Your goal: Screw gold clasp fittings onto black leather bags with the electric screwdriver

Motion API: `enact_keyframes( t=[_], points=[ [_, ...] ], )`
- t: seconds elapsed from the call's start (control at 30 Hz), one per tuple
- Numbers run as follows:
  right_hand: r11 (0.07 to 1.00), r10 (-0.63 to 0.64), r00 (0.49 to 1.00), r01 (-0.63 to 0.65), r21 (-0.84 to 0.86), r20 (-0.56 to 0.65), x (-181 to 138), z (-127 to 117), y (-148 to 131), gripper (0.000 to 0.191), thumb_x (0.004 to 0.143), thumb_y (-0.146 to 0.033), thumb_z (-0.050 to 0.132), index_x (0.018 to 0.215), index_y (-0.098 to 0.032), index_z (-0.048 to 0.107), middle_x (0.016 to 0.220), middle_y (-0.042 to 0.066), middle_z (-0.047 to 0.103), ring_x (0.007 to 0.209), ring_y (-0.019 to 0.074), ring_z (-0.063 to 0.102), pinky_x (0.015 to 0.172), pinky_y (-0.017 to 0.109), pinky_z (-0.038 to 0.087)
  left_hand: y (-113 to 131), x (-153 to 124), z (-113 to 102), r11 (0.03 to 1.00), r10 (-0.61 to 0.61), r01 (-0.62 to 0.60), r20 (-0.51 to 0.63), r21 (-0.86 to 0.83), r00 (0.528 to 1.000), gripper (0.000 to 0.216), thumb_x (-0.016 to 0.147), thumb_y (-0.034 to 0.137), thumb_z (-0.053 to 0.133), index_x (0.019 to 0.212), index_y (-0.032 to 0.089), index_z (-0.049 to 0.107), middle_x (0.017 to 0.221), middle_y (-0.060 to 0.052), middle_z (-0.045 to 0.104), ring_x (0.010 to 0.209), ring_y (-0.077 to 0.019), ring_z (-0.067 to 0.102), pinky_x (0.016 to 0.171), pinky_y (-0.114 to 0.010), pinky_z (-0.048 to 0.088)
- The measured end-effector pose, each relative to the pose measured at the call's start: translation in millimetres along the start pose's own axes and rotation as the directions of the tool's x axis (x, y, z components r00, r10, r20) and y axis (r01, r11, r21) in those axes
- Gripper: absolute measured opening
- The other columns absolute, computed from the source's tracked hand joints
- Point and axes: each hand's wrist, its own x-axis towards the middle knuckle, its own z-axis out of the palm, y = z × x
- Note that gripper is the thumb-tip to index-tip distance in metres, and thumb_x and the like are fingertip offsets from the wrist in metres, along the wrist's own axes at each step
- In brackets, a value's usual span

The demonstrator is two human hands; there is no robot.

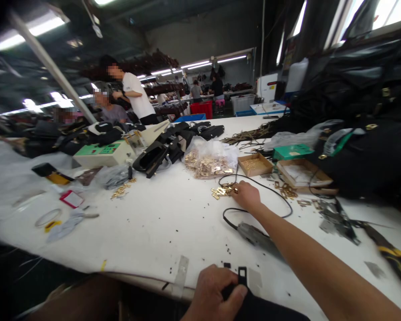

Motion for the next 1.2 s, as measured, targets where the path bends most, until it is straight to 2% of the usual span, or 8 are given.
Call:
enact_keyframes(
  t=[0.2,0.43,0.57,0.73,0.9,1.0,1.1,1.2],
  points=[
    [0.999,-0.046,0.998,0.046,0.009,0.051,7,6,8,0.031,0.095,-0.039,0.049,0.101,-0.029,0.078,0.108,0.005,0.071,0.099,0.0244,0.064,0.067,0.031,0.037,-9,-3,9,0.998,-0.047,0.042,0.094,0.052,0.995,0.024,0.084,0.05,0.066,0.068,0.033,0.075,0.059,0.002,0.067,0.064,-0.0165,0.063,0.067,-0.028,0.047],
    [0.968,0.094,0.994,-0.078,0.238,-0.056,-12,-22,12,0.037,0.087,-0.047,0.05,0.094,-0.022,0.078,0.095,0.01,0.077,0.087,0.0295,0.068,0.07,0.036,0.042,12,4,1,0.992,0.05,-0.046,-0.024,0.12,0.998,0.013,0.08,0.044,0.072,0.083,0.034,0.081,0.069,-0.003,0.075,0.078,-0.0234,0.069,0.09,-0.039,0.047],
    [0.814,0.123,0.992,-0.083,0.574,-0.032,-61,-57,-1,0.044,0.081,-0.058,0.058,0.092,-0.02,0.077,0.087,0.009,0.077,0.077,0.0278,0.068,0.069,0.036,0.047,26,4,2,0.99,0.069,-0.058,-0.084,0.126,0.994,0.013,0.082,0.038,0.069,0.087,0.032,0.08,0.071,-0.004,0.076,0.079,-0.0246,0.069,0.095,-0.043,0.047],
    [0.613,0.076,0.997,-0.072,0.787,0.032,-146,-85,-17,0.047,0.081,-0.065,0.064,0.09,-0.02,0.076,0.085,0.007,0.074,0.074,0.0238,0.065,0.071,0.034,0.05,35,-4,15,0.98,-0.067,0.089,-0.123,0.179,0.99,0.015,0.08,0.041,0.069,0.085,0.029,0.077,0.077,-0.008,0.074,0.082,-0.0274,0.067,0.084,-0.042,0.05],
    [0.471,0.107,0.993,-0.091,0.877,0.046,-216,-78,-14,0.047,0.079,-0.066,0.068,0.082,-0.02,0.075,0.075,0.006,0.069,0.068,0.0204,0.058,0.066,0.031,0.05,41,-29,24,0.967,-0.22,0.223,-0.038,0.121,0.975,0.016,0.083,0.041,0.064,0.081,0.03,0.075,0.073,-0.001,0.069,0.08,-0.0227,0.064,0.074,-0.033,0.048],
    [0.377,0.167,0.983,-0.132,0.917,0.073,-248,-64,-8,0.052,0.073,-0.064,0.075,0.097,-0.018,0.078,0.082,0.008,0.072,0.072,0.0235,0.063,0.064,0.032,0.054,42,-48,22,0.973,-0.228,0.223,0.086,0.058,0.97,0.02,0.084,0.042,0.062,0.087,0.029,0.077,0.075,0.001,0.069,0.077,-0.0204,0.063,0.065,-0.029,0.043],
    [0.358,0.225,0.966,-0.202,0.912,0.125,-275,-56,-8,0.065,0.069,-0.063,0.077,0.116,-0.018,0.076,0.083,0.008,0.073,0.071,0.0246,0.065,0.064,0.033,0.056,48,-62,15,0.98,-0.198,0.199,0.187,0.009,0.962,0.027,0.087,0.046,0.059,0.086,0.026,0.077,0.075,0.001,0.069,0.076,-0.0196,0.062,0.061,-0.027,0.04],
    [0.362,0.269,0.955,-0.222,0.905,0.127,-296,-60,-18,0.064,0.066,-0.063,0.077,0.11,-0.016,0.078,0.076,0.007,0.072,0.066,0.0236,0.064,0.062,0.033,0.055,58,-69,7,0.994,-0.083,0.094,0.198,-0.049,0.977,0.031,0.092,0.043,0.055,0.08,0.023,0.075,0.072,0.001,0.068,0.074,-0.017,0.061,0.064,-0.027,0.037]
  ],
)
